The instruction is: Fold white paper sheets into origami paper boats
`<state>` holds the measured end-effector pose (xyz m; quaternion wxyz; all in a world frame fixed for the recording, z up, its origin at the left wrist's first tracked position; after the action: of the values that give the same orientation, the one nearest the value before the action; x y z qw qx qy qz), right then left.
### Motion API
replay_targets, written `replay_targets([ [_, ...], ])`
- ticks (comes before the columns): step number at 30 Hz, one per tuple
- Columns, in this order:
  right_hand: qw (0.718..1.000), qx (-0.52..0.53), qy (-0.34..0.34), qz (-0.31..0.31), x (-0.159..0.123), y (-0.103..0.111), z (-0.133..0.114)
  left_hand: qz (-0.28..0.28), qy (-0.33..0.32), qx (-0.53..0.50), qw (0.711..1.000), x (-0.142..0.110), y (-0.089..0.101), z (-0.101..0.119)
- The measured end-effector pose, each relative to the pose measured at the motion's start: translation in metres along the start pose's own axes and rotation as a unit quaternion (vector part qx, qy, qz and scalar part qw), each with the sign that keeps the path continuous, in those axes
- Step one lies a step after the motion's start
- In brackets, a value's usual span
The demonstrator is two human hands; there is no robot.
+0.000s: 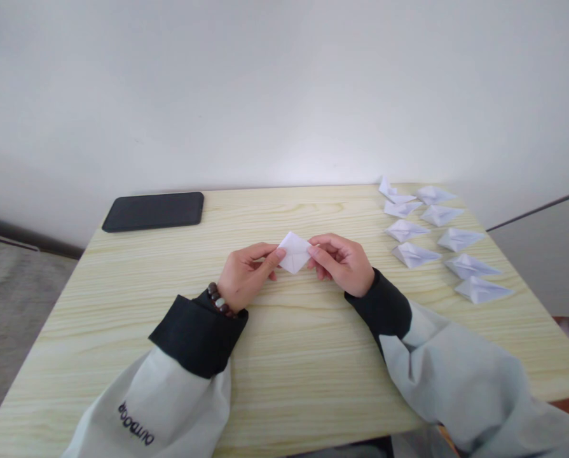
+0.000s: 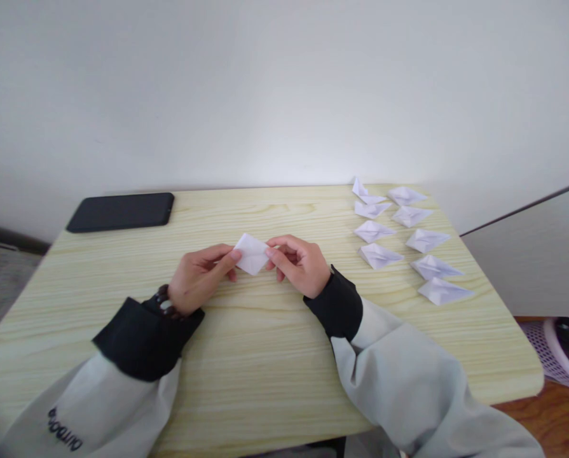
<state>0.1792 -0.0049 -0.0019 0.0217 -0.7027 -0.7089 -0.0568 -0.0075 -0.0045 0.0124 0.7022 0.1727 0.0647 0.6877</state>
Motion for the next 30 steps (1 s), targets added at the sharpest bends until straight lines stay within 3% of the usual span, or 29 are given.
replay_targets([
  [2, 1.000, 0.005, 0.009, 0.004, 0.000, 0.000, 0.000, 0.032, -0.064, 0.054, 0.996, 0.000, 0.002, 0.001],
  [4, 1.000, 0.001, 0.016, 0.003, -0.001, 0.001, 0.001, 0.047, -0.080, 0.097, 0.991, 0.000, 0.004, 0.001],
  [11, 1.000, 0.004, 0.009, 0.002, -0.002, 0.002, 0.007, 0.001, 0.017, 0.027, 1.000, -0.002, 0.005, 0.003],
  [15, 1.000, -0.011, 0.027, 0.008, -0.002, 0.003, 0.004, 0.009, 0.053, -0.006, 0.999, 0.000, 0.006, 0.001],
  [30, 0.998, -0.042, -0.008, -0.047, 0.000, 0.004, 0.004, -0.017, 0.082, -0.065, 0.994, 0.000, 0.003, -0.008],
])
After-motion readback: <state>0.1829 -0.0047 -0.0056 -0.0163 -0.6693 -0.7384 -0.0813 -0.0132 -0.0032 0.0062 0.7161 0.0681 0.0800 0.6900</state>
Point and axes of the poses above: each hand's wrist, its own x-axis towards the middle knuckle, its own y-axis out of the back of the hand, z = x × y, the point moved 1 cm from there along x, towards the middle knuckle, and after that the axes turned 12 degrees about z, right-handed, at the moved point
